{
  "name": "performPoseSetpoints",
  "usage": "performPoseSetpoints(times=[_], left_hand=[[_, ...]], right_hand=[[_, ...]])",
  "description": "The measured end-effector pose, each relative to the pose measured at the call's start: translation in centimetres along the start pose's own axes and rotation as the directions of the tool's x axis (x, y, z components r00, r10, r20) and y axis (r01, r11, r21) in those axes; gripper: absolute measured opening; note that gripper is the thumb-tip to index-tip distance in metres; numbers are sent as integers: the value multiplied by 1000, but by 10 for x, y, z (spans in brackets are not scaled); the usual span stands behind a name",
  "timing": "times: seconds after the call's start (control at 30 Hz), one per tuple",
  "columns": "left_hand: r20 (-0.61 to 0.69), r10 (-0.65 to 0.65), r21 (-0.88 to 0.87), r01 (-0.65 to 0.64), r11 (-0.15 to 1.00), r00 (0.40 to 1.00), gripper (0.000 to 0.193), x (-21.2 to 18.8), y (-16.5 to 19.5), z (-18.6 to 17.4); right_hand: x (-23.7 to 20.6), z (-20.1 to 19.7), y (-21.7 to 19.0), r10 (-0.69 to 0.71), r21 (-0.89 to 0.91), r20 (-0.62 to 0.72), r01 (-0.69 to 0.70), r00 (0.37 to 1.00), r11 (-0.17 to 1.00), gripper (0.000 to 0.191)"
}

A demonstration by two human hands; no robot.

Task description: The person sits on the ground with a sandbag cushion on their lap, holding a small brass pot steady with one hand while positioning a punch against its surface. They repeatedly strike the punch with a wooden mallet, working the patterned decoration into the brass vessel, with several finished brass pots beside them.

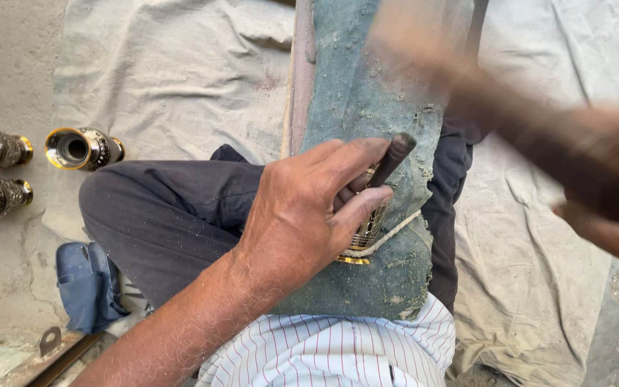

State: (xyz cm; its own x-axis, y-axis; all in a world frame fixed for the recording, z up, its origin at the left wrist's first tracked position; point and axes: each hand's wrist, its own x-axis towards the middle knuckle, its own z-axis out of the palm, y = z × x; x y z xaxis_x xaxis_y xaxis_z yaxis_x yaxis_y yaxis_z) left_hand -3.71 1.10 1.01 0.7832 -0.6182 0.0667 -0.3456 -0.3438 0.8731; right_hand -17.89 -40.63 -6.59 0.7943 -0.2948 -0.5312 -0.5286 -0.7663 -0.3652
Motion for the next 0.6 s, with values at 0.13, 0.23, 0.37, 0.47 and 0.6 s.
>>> performPoseSetpoints(times=[0.13, 0.23, 0.37, 0.47, 0.6], left_hand=[[-17, 38, -24, -38, 999, 999, 44, 1, 1, 0], [80, -16, 25, 14, 1000, 997, 37, 1, 1, 0], [6, 140, -10, -140, 990, 990, 39, -1, 1, -2], [38, 155, -7, -155, 988, 987, 39, -1, 0, -3], [89, 91, 12, -92, 996, 992, 42, 3, 0, -1]], right_hand=[[-8, 7, 33, 82, -34, -8, -83, 997, 996, 59], [-11, 14, 55, 172, -41, 0, -172, 985, 984, 58], [-22, 16, 68, 148, -37, -3, -148, 989, 988, 56], [-34, 14, 61, 167, -45, 13, -166, 986, 985, 54], [-47, 0, 46, 113, -31, 42, -112, 993, 993, 53]])
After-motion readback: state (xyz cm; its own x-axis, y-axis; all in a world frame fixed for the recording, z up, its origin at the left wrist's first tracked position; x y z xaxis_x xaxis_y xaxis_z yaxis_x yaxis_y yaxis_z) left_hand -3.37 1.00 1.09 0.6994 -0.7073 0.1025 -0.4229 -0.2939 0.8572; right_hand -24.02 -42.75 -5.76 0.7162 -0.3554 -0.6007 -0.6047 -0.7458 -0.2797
